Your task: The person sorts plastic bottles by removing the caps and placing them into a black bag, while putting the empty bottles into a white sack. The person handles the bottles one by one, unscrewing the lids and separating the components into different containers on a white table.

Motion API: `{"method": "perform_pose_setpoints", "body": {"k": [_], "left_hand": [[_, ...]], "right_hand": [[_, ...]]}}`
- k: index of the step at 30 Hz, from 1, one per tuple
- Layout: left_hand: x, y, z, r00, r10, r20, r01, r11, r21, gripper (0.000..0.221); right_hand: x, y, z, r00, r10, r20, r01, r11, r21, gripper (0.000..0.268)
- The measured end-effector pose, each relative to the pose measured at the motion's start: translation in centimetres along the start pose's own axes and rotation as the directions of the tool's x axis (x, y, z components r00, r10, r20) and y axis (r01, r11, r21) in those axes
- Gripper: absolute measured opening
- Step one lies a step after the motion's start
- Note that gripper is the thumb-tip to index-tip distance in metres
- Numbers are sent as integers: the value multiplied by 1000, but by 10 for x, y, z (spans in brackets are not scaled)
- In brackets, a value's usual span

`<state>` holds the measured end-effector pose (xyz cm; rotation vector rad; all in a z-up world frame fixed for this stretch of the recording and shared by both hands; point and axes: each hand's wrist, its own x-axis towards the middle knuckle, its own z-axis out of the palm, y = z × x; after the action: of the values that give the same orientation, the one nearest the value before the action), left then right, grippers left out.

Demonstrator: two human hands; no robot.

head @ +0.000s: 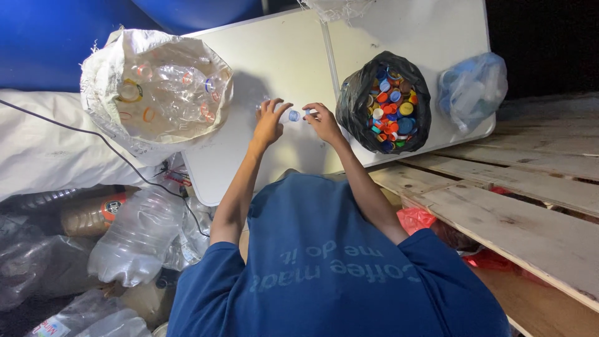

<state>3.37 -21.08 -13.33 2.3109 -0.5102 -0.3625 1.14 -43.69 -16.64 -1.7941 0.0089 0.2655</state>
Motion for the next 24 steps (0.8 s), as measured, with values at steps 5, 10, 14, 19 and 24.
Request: {"method": "perform_pose_setpoints", "body": {"k": [5, 10, 14, 19, 24], "left_hand": [[2, -22, 54, 987, 23, -162, 5, 986, 170, 75], [-1, -40, 96, 968, 69, -242, -60, 997, 44, 72], [-3, -61, 122, 979, 42, -200, -6, 985, 175, 67], [2, -85, 130, 996, -71, -63, 76, 993, 87, 72], [15, -61, 98, 994, -104, 18, 104, 994, -11, 67]], "right_hand": [[8, 44, 22, 993, 119, 17, -119, 951, 286, 27], [4, 112, 50, 982, 185, -22, -170, 939, 298, 23], [-2, 117, 57, 936, 350, -42, -337, 923, 185, 25], [-5, 108, 41, 951, 306, 33, -307, 932, 193, 24], [-10, 53, -3, 976, 215, -47, -196, 945, 260, 24]]}}
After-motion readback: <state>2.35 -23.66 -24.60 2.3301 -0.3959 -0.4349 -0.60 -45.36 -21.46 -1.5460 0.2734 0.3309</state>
